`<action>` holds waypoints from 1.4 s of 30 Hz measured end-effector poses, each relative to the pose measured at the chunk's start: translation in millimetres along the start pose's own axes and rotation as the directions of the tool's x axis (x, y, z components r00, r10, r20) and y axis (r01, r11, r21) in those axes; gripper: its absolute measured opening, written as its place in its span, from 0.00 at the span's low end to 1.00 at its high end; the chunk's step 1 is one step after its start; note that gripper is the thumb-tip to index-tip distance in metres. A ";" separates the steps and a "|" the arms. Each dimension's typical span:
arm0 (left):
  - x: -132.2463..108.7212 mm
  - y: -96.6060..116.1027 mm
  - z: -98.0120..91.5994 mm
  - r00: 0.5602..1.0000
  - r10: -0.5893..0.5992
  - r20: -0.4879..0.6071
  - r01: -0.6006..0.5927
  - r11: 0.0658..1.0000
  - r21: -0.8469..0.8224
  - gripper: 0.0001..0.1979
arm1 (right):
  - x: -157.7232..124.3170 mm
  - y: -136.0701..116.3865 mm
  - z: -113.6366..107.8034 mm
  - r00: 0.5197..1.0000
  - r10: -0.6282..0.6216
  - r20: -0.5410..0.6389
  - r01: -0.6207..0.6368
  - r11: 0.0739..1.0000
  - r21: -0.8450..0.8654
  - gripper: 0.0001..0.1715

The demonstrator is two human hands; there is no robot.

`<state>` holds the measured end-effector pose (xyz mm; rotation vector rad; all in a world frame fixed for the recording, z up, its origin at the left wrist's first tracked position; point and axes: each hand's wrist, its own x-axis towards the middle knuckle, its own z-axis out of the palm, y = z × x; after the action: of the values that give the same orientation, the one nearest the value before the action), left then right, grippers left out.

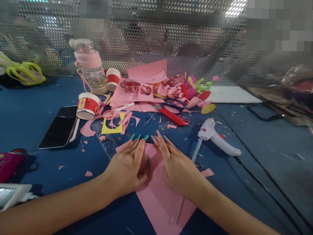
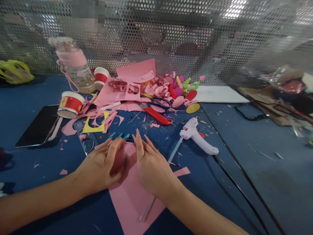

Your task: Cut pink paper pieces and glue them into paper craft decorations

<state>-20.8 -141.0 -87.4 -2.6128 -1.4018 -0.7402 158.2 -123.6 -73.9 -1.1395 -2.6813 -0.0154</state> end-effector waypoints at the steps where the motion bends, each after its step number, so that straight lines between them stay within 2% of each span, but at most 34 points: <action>1: 0.0 0.0 -0.2 1.000 0.001 0.005 -0.001 1.000 0.000 0.29 | 0.0 -0.2 0.0 1.000 0.000 0.001 0.000 1.000 -0.003 0.50; 9: 0.7 0.9 -2.4 1.000 0.004 0.024 -0.004 1.000 -0.002 0.27 | -0.9 -1.0 1.0 1.000 -0.017 -0.003 0.017 0.998 -0.064 0.53; 20: -1.8 1.4 -0.7 1.000 0.013 -0.010 -0.013 1.000 0.019 0.28 | -1.3 -1.3 1.4 0.999 -0.038 -0.022 0.036 0.996 -0.078 0.49; 28: -2.6 1.8 1.8 1.000 -0.003 -0.009 0.003 1.000 0.016 0.28 | -1.6 -1.7 0.2 0.998 -0.040 -0.042 0.036 0.994 -0.107 0.48; 34: -2.4 0.8 -0.1 1.000 0.028 0.003 -0.028 0.999 0.026 0.27 | -1.4 -1.0 0.3 0.998 -0.038 -0.044 0.032 0.993 -0.115 0.44; 42: -3.4 0.4 -0.3 1.000 0.026 0.001 -0.026 0.999 0.035 0.27 | -2.3 -1.1 1.0 0.997 -0.048 -0.061 0.041 0.993 -0.107 0.47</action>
<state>-22.2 -143.9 -88.5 -2.5995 -1.3655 -0.7057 158.7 -125.9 -75.3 -1.0896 -2.6767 -0.2003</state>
